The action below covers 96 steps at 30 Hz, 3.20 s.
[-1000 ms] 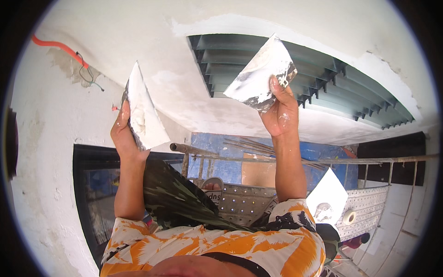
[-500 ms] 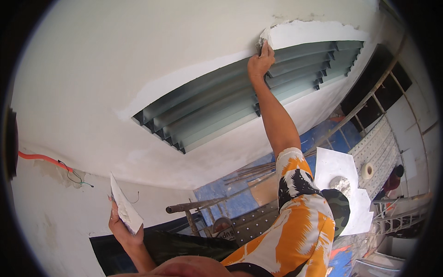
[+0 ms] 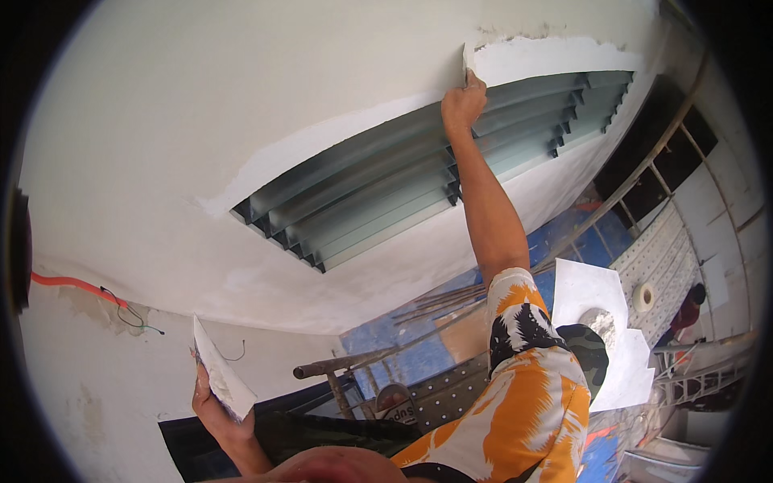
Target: The person uses a trowel and hawk to apply white plaster to a ceiling area around a rectangular vent. They repeatedly scoop plaster from the hawk and smooth it onto the ceiling surface.
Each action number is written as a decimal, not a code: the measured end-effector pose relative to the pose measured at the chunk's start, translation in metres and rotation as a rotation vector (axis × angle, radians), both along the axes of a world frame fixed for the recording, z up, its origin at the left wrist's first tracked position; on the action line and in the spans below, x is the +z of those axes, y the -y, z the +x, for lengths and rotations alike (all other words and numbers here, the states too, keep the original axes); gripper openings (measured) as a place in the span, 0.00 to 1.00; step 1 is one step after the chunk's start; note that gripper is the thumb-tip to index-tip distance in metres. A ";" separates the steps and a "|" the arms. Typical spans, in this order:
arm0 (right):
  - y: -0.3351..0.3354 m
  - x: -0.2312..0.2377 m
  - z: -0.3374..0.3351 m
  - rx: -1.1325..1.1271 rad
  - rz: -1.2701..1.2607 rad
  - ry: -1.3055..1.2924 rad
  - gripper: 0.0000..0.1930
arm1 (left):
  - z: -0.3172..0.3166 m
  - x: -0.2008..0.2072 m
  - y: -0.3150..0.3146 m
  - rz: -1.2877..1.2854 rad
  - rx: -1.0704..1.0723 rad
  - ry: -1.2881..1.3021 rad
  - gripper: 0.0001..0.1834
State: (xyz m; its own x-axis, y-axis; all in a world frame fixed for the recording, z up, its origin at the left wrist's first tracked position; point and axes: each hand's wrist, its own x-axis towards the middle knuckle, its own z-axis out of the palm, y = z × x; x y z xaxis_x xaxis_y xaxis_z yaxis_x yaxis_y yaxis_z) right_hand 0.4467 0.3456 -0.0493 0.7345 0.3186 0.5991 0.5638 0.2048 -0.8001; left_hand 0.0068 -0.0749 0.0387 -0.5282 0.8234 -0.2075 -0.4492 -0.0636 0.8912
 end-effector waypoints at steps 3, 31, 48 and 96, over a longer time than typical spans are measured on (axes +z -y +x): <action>0.020 -0.006 -0.092 0.101 0.011 -0.061 0.27 | 0.003 -0.003 -0.006 0.015 -0.069 0.105 0.22; 0.013 0.006 -0.028 0.309 -0.049 -0.159 0.29 | 0.008 -0.003 -0.012 0.046 -0.147 0.231 0.21; 0.094 0.005 -0.193 0.504 0.104 -0.093 0.23 | 0.000 -0.004 0.003 0.058 -0.199 0.339 0.22; 0.051 0.034 -0.293 0.272 0.129 0.213 0.38 | -0.019 -0.026 -0.013 0.000 -0.218 0.390 0.22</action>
